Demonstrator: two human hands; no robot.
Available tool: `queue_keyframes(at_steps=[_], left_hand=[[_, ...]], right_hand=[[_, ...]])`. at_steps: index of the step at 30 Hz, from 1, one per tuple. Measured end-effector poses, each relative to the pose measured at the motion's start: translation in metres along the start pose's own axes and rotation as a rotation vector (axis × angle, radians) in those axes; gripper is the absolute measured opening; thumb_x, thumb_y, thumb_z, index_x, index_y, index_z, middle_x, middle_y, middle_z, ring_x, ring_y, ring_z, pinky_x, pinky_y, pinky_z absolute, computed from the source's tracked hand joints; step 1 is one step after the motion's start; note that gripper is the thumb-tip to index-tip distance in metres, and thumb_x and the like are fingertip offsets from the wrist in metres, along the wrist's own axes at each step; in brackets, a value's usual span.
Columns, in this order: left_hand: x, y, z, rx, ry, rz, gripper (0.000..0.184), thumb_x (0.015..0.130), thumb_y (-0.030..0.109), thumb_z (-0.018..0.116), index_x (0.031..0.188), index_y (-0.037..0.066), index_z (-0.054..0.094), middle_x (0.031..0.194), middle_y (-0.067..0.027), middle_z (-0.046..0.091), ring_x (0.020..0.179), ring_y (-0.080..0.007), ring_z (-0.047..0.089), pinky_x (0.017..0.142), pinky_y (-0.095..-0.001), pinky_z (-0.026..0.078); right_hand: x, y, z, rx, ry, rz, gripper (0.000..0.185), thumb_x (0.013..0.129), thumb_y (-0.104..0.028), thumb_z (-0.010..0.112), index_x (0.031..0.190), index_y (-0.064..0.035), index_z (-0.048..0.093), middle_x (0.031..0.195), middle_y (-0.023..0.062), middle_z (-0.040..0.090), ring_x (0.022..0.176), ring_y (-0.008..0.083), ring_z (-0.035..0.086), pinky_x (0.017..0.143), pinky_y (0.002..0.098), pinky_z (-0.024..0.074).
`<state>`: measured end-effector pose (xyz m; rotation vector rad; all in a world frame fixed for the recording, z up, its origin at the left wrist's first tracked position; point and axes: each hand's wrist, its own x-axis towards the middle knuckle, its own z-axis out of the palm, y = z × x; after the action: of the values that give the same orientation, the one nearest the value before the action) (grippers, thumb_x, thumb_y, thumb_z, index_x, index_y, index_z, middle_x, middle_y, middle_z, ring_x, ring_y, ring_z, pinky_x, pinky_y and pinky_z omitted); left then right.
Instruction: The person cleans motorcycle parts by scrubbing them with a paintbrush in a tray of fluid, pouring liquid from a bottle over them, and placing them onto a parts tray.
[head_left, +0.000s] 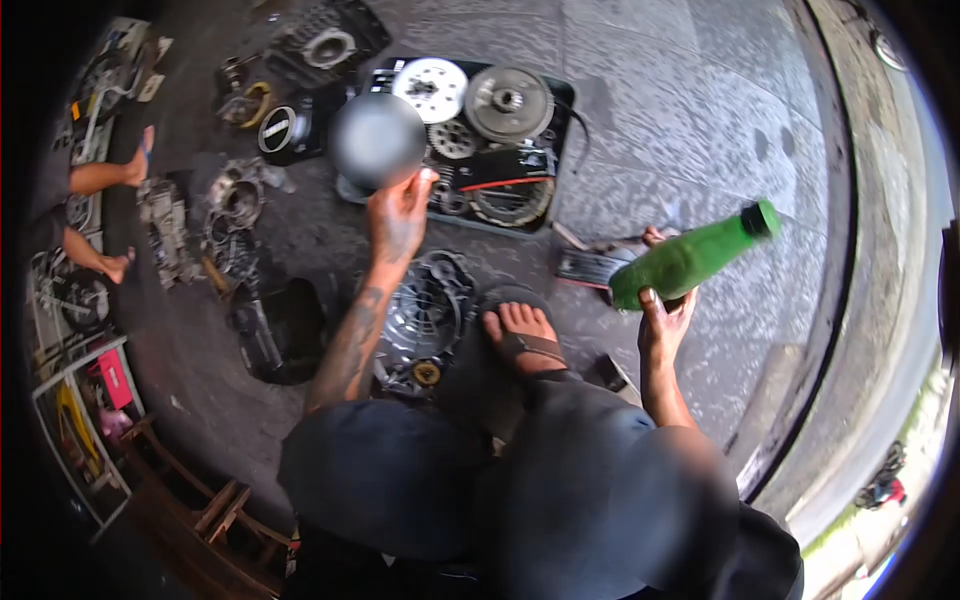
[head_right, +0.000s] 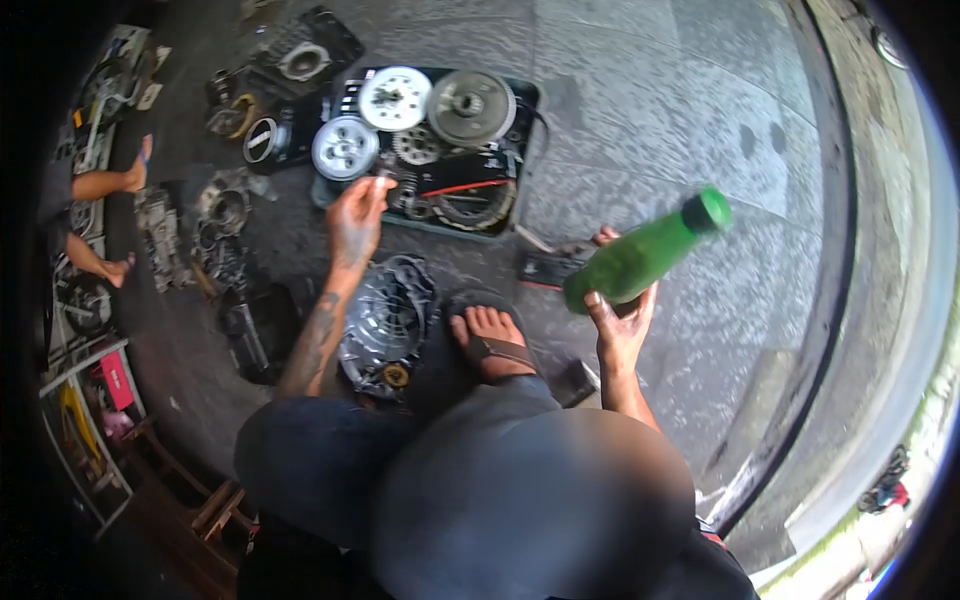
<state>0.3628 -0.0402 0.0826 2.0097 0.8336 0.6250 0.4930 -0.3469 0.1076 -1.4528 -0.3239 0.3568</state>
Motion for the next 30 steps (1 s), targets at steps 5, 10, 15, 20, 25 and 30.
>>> queue_keyframes(at_steps=[5, 10, 15, 20, 25, 30], left_hand=[[-0.044, 0.057, 0.023, 0.045, -0.316, 0.076, 0.015, 0.093, 0.017, 0.062, 0.093, 0.004, 0.068, 0.078, -0.0082, 0.064, 0.061, -0.0154, 0.06, 0.056, -0.0291, 0.049], [-0.082, 0.053, 0.082, 0.273, -0.478, 0.698, 0.041, 0.079, 0.031, 0.072, 0.113, 0.009, 0.064, 0.105, -0.0077, 0.062, 0.099, -0.0246, 0.06, 0.084, -0.0392, 0.05], [-0.103, 0.038, 0.14, 0.542, -0.582, 0.83, 0.074, 0.069, 0.033, 0.078, 0.132, 0.007, 0.049, 0.127, -0.0068, 0.052, 0.117, -0.023, 0.048, 0.089, -0.0419, 0.042], [-0.107, 0.007, 0.163, 0.605, -0.451, 0.901, 0.07, 0.074, 0.028, 0.076, 0.133, 0.005, 0.047, 0.124, -0.008, 0.052, 0.115, -0.0234, 0.048, 0.089, -0.0428, 0.041], [-0.076, 0.05, 0.112, -0.113, -1.007, 0.066, 0.066, 0.086, 0.022, 0.07, 0.142, 0.004, 0.039, 0.124, -0.0076, 0.054, 0.115, -0.0197, 0.051, 0.097, -0.036, 0.041], [-0.057, 0.055, 0.051, -1.229, -0.929, -0.632, 0.05, 0.096, 0.02, 0.051, 0.14, 0.0, 0.038, 0.122, -0.0138, 0.057, 0.11, -0.0221, 0.058, 0.095, -0.0367, 0.048]], right_hand=[[-0.025, 0.031, -0.076, -0.258, 0.29, 0.104, 0.071, 0.078, -0.008, 0.078, 0.137, -0.0037, 0.038, 0.134, 0.0136, 0.049, 0.128, 0.0249, 0.043, 0.109, 0.04, 0.0329], [-0.048, 0.041, -0.11, -0.272, 0.463, 0.111, 0.071, 0.079, -0.009, 0.078, 0.137, -0.0034, 0.039, 0.13, 0.0124, 0.05, 0.122, 0.0237, 0.048, 0.105, 0.0381, 0.038], [-0.053, 0.053, -0.124, -0.458, 0.387, 0.118, 0.068, 0.078, -0.011, 0.08, 0.135, -0.0022, 0.043, 0.126, 0.0151, 0.055, 0.115, 0.0238, 0.055, 0.101, 0.0369, 0.0434], [-0.048, 0.063, -0.119, -0.587, 0.302, 0.153, 0.072, 0.077, -0.012, 0.08, 0.137, -0.0022, 0.042, 0.128, 0.0157, 0.056, 0.117, 0.0254, 0.056, 0.1, 0.0387, 0.0456], [-0.044, 0.072, -0.119, -0.611, 0.263, 0.129, 0.071, 0.076, -0.01, 0.079, 0.137, -0.0024, 0.041, 0.128, 0.0162, 0.056, 0.114, 0.0255, 0.058, 0.099, 0.0389, 0.0448], [-0.044, 0.09, -0.131, -0.544, 0.261, 0.135, 0.069, 0.076, -0.008, 0.08, 0.135, -0.0034, 0.044, 0.127, 0.0125, 0.057, 0.116, 0.022, 0.055, 0.102, 0.0366, 0.0407]])
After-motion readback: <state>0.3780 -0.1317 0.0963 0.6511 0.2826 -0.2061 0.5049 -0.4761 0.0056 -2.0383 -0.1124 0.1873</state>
